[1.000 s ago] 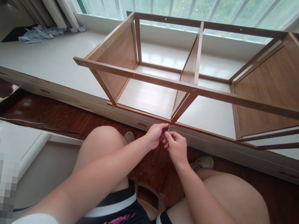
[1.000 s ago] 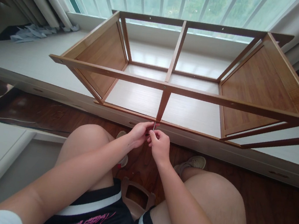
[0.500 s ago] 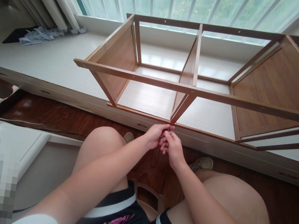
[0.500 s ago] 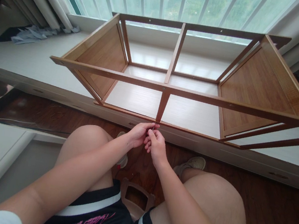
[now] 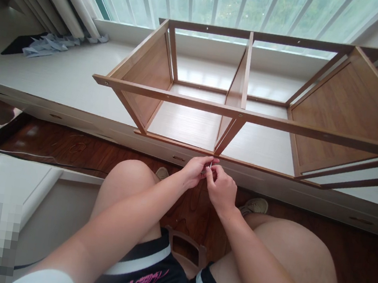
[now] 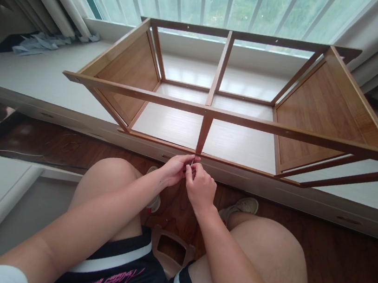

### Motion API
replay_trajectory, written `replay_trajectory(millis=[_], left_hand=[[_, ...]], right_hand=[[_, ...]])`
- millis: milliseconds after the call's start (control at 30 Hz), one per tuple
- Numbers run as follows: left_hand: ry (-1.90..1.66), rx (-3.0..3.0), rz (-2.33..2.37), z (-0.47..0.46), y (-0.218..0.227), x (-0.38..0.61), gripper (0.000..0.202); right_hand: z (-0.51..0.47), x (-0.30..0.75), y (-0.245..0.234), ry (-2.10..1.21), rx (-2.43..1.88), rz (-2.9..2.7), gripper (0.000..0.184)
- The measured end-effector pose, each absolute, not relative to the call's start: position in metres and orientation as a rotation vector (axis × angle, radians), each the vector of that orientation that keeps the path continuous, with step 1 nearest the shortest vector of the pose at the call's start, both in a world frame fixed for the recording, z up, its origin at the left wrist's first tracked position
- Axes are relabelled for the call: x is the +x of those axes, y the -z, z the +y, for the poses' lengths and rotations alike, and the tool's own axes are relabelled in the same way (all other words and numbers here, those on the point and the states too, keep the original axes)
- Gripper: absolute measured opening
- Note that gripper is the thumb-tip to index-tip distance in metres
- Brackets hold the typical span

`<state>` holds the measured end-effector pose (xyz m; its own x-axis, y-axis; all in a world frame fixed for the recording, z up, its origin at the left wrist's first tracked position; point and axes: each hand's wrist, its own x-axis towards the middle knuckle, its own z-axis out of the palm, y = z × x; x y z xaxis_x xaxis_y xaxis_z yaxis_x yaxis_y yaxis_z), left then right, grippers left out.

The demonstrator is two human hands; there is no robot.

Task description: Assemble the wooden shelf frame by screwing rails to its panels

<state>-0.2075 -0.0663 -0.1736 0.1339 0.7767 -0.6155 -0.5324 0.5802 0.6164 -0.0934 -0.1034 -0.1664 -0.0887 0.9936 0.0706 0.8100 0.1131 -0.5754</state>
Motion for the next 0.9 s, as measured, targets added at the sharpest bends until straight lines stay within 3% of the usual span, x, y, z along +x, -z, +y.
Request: replay_trajectory(millis=[67,267,367,900], left_hand=[[-0.968,0.277,1.072,-0.066,0.175,-0.208,0.020],[-0.847,0.312,1.015,-0.068,0.173,-0.211,0.039],[-0.798,0.323,1.001,-0.068,0.173,-0.212,0.044],[-0.935,0.397,1.007,-0.071,0.174,-0.207,0.034]], right_hand=[[-0.103,-0.095,0.167,-0.624,-1.729,-1.874,0.026],[-0.100,-0.103,0.169,-1.706,-1.248,-1.062,0.029],[-0.100,-0.102,0.171,-1.960,-1.017,-0.786,0.027],[-0.100,-0.095,0.180,-1.452,-1.316,-1.246,0.039]])
